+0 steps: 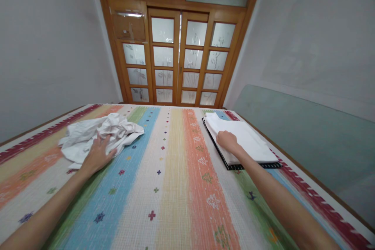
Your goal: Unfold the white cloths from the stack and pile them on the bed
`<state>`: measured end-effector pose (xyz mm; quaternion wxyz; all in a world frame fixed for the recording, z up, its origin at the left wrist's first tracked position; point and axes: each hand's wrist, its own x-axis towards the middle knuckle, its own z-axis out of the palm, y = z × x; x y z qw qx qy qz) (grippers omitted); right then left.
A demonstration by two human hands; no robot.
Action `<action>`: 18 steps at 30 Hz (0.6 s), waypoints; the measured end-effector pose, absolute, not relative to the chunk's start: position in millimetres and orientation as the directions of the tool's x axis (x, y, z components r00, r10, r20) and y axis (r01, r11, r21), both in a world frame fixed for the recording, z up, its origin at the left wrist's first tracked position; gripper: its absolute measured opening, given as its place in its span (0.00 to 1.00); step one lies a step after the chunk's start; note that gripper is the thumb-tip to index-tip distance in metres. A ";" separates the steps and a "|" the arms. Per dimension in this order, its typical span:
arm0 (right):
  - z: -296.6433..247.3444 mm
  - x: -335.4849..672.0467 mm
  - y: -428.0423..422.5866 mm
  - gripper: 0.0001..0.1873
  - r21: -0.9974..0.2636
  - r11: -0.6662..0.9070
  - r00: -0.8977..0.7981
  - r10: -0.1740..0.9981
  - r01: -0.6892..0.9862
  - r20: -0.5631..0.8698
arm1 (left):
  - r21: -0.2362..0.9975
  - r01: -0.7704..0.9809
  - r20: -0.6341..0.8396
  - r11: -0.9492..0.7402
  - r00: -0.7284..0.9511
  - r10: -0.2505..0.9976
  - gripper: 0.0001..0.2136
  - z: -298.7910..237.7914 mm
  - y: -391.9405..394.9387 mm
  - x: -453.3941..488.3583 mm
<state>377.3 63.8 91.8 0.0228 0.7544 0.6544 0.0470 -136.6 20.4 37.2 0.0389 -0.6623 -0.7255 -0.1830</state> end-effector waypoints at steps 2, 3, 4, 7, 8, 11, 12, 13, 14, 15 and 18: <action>99.6 380.6 65.8 0.19 0.093 -0.166 0.160 0.984 0.982 0.073 | 0.185 0.980 0.246 0.068 -0.113 0.963 0.37 47.3 24.0 -140.5; 104.7 382.7 66.2 0.19 0.084 -0.183 0.175 0.980 0.980 0.092 | 0.177 0.982 0.237 0.069 -0.111 0.965 0.40 53.5 26.6 -142.8; 110.5 385.1 66.1 0.19 0.071 -0.202 0.193 0.974 0.977 0.114 | 0.179 0.981 0.236 0.074 -0.116 0.965 0.42 60.0 29.5 -145.4; 131.4 391.2 61.4 0.20 0.014 -0.278 0.269 0.939 0.960 0.214 | 0.221 0.965 0.215 0.144 -0.192 0.958 0.39 77.6 38.3 -153.8; 139.4 392.6 58.4 0.20 -0.006 -0.307 0.298 0.918 0.952 0.260 | 0.231 0.959 0.213 0.163 -0.214 0.953 0.37 81.9 40.7 -156.4; 165.6 393.5 46.0 0.21 -0.066 -0.344 0.339 0.845 0.937 0.414 | 0.246 0.953 0.384 0.177 -0.263 0.885 0.29 87.4 45.0 -160.0; 174.7 392.7 41.4 0.21 -0.094 -0.325 0.331 0.822 0.941 0.463 | 0.250 0.953 0.490 0.172 -0.278 0.826 0.26 86.8 45.8 -158.7; 183.7 391.4 37.0 0.20 -0.133 -0.284 0.311 0.803 0.950 0.508 | 0.250 0.955 0.592 0.160 -0.282 0.755 0.24 85.3 46.5 -155.7; 192.4 389.4 32.8 0.20 -0.186 -0.216 0.284 0.786 0.959 0.549 | 0.241 0.961 0.674 0.133 -0.264 0.690 0.22 83.1 47.1 -150.6; 200.6 386.8 29.3 0.19 -0.253 -0.121 0.251 0.773 0.960 0.583 | 0.221 0.972 0.728 0.082 -0.220 0.649 0.21 80.6 47.8 -143.4; 219.0 374.7 24.2 0.15 -0.541 0.206 0.194 0.783 0.815 0.591 | 0.204 0.959 0.758 -0.195 -0.029 0.651 0.17 74.3 47.8 -110.1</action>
